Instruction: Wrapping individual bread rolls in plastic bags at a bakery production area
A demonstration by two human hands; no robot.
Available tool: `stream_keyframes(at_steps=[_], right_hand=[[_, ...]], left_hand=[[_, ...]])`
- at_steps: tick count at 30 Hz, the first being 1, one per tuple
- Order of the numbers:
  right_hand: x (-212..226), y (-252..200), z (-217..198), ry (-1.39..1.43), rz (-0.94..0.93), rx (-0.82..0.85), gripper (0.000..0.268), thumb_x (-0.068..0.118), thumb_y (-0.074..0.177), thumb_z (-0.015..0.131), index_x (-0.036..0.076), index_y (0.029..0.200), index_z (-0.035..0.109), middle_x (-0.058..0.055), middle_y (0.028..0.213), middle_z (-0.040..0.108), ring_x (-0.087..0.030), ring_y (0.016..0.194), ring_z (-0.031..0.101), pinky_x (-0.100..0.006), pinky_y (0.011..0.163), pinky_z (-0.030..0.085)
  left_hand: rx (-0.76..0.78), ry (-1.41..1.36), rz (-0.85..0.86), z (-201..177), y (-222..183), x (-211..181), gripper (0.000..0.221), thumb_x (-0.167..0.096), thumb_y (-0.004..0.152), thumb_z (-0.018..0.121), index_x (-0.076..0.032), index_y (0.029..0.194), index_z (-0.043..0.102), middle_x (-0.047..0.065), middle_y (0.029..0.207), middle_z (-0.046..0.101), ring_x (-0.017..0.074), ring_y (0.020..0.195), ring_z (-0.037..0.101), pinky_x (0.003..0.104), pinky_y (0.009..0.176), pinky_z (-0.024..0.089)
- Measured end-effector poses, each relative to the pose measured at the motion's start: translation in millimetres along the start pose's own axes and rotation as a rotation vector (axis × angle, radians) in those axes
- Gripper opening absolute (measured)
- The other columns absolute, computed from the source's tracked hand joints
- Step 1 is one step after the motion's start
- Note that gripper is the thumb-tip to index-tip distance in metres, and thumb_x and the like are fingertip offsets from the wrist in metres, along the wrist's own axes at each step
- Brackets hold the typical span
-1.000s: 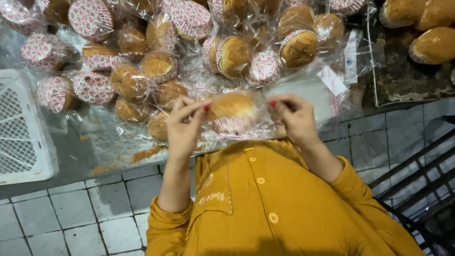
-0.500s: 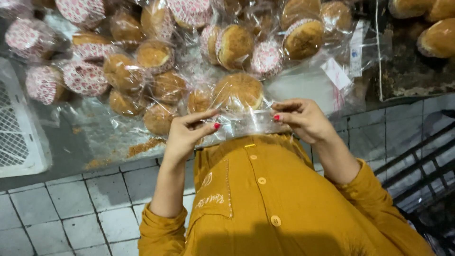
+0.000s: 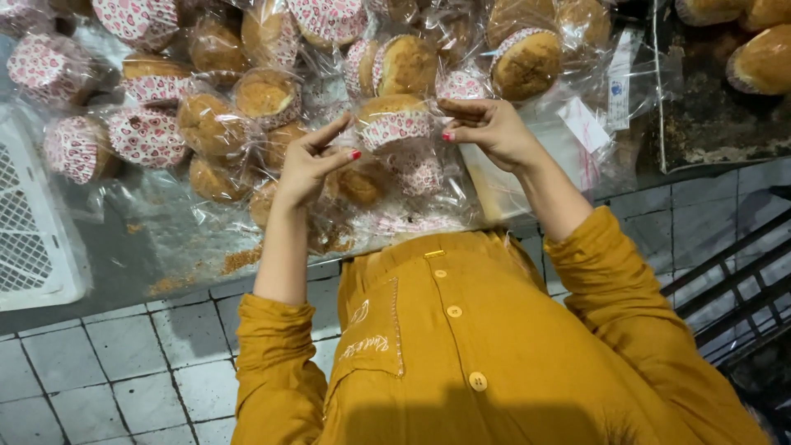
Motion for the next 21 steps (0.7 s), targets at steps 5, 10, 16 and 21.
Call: stream_keyframes(at_steps=[5, 10, 16, 21], right_hand=[[-1, 23, 10, -0.080, -0.152, 0.014, 0.055, -0.010, 0.080, 0.082, -0.006, 0.131, 0.062, -0.019, 0.119, 0.072, -0.017, 0.093, 0.073, -0.024, 0.073, 0.064], [-22, 41, 15, -0.270, -0.403, -0.067, 0.039, -0.007, 0.083, 0.084, 0.000, 0.119, 0.073, -0.017, 0.112, 0.074, -0.018, 0.098, 0.070, -0.031, 0.084, 0.059], [-49, 45, 20, -0.482, -0.523, -0.258, 0.030, -0.006, 0.081, 0.081, 0.013, 0.104, 0.080, -0.005, 0.102, 0.075, -0.018, 0.101, 0.070, -0.031, 0.092, 0.053], [-40, 30, 36, -0.384, -0.544, -0.143, 0.022, -0.010, 0.080, 0.077, 0.003, 0.098, 0.077, -0.015, 0.104, 0.076, -0.030, 0.111, 0.070, -0.039, 0.102, 0.051]], left_hand=[[-0.010, 0.066, 0.097, -22, 25, 10, 0.069, 0.008, 0.071, 0.090, -0.003, 0.134, 0.062, 0.014, 0.130, 0.067, 0.0090, 0.085, 0.072, 0.024, 0.072, 0.068], [-0.058, 0.190, 0.266, -28, 48, 29, 0.070, 0.005, 0.072, 0.094, -0.007, 0.133, 0.064, 0.013, 0.120, 0.067, 0.0165, 0.085, 0.072, 0.025, 0.072, 0.067], [-0.180, 1.049, 0.679, -13, 45, 20, 0.076, -0.018, 0.067, 0.095, -0.023, 0.137, 0.065, 0.011, 0.110, 0.055, 0.0310, 0.099, 0.061, 0.040, 0.088, 0.055], [0.219, 1.509, 0.495, 37, 28, 12, 0.115, -0.029, 0.051, 0.098, -0.020, 0.153, 0.046, 0.018, 0.151, 0.044, 0.0501, 0.138, 0.039, 0.068, 0.115, 0.029]])
Point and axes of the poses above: each hand's wrist, its own y-axis towards the middle knuckle, its own z-axis out of the palm, x = y × z, the point moved 4 cm from there along y, towards the middle knuckle
